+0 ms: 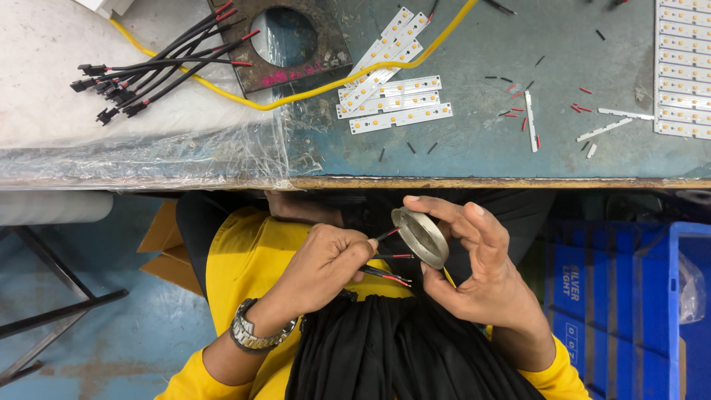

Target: The person strips the ends of several black wires with red and black conductors using wire cutters, then solders the exposed ends with a soldering iron and solder from a small tin. The person repeats this process for multiple wires, placing finished wires aside.

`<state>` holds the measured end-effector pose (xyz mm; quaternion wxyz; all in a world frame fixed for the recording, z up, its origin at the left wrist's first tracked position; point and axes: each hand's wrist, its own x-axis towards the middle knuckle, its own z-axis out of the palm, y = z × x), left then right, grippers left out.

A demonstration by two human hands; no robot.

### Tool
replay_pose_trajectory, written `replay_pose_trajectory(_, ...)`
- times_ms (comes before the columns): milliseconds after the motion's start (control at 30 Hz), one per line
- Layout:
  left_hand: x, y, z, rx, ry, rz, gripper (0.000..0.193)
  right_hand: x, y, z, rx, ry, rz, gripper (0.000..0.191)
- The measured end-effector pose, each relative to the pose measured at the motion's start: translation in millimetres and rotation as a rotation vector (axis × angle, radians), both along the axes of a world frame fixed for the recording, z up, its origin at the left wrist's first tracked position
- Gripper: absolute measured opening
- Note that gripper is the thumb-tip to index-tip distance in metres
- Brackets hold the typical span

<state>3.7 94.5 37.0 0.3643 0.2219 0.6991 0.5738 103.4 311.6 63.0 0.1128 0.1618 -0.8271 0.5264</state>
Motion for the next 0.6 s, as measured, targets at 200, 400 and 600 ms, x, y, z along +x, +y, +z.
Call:
replay_pose_trajectory(200,3.7,-0.4,12.6,-0.038,0.212,0.024,0.040,0.4,0.0,0.8,0.007,-0.001,-0.003,0.109)
replay_pose_trajectory(400,6.8,-0.5,24.6,-0.051,0.339,0.056,0.039,0.2,0.6,-0.4,0.010,-0.009,-0.005,0.109)
replay_pose_trajectory(600,7.6,1.7,27.3,-0.065,0.414,0.067,0.037,1.3,0.4,-0.8,0.000,-0.010,-0.010,0.109)
